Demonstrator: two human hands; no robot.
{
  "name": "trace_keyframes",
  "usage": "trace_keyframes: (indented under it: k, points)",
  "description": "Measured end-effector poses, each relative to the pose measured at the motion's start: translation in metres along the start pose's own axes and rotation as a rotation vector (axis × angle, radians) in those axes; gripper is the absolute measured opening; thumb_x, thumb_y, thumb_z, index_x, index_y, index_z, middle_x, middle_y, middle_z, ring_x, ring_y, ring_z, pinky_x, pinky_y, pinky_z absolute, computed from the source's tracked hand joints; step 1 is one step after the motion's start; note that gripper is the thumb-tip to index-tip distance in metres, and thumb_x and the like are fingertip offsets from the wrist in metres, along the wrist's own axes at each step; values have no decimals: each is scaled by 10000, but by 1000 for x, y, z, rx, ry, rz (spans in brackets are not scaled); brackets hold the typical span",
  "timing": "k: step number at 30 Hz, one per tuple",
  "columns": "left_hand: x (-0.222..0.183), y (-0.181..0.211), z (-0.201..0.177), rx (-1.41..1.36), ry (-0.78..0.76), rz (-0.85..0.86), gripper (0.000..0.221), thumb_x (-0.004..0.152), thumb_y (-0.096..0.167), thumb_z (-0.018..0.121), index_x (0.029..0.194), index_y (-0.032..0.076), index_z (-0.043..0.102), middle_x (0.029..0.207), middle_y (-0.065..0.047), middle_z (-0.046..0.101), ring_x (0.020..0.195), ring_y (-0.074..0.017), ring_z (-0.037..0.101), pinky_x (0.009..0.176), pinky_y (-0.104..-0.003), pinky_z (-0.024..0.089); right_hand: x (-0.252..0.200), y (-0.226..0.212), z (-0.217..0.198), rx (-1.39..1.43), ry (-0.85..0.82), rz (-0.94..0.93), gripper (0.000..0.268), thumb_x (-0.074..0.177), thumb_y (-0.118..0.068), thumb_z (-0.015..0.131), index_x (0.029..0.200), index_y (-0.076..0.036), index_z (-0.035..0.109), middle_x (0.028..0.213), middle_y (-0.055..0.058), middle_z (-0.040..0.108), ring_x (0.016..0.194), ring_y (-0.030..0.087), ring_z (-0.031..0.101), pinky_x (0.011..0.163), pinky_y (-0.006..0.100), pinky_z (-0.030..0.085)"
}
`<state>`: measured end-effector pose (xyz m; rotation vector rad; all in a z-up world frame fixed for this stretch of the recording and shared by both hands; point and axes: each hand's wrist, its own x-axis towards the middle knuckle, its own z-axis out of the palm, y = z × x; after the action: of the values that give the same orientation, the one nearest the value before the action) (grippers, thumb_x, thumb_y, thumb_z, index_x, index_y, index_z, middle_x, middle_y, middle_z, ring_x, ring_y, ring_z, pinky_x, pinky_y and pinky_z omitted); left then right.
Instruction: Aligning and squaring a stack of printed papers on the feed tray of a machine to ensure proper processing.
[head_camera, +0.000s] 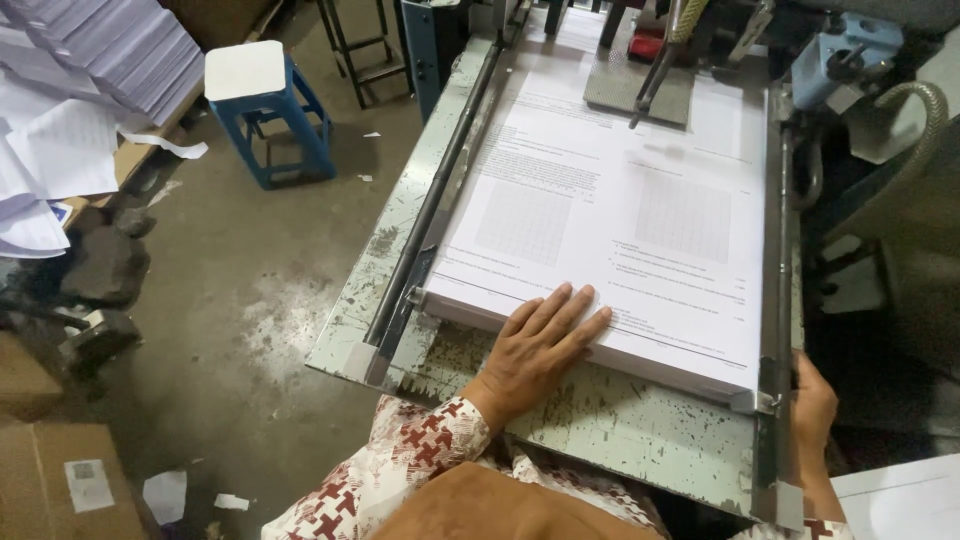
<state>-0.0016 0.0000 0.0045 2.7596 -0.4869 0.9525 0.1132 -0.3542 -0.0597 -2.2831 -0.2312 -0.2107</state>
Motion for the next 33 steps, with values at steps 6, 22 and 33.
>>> trace_keyframes:
  k: [6, 22, 33]
  points:
    - [-3, 1, 2, 29, -22, 6, 589, 1020, 58, 529, 1523, 200, 258, 1586, -80, 305, 1483, -239, 298, 1203, -385, 237, 0, 3, 2, 39, 18, -84, 298, 1029, -90, 536, 1300, 11, 607, 952, 145, 636, 754, 228, 583, 622, 335, 464]
    - [-3, 4, -1, -32, -2, 8, 589, 1027, 96, 532, 1527, 192, 237, 1595, -83, 281, 1492, -247, 266, 1217, -399, 210, -2, -24, -1, 87, 0, -33, 286, 1003, -230, 541, 1133, 12, 621, 941, 161, 633, 809, 248, 595, 683, 359, 472]
    - [-2, 3, 3, -32, 39, 8, 577, 1031, 120, 560, 1520, 199, 264, 1585, -75, 306, 1482, -238, 289, 1204, -388, 227, -5, -46, -5, 81, 70, -217, 273, 986, -123, 534, 1189, 43, 610, 1105, 198, 630, 1009, 304, 603, 843, 405, 492]
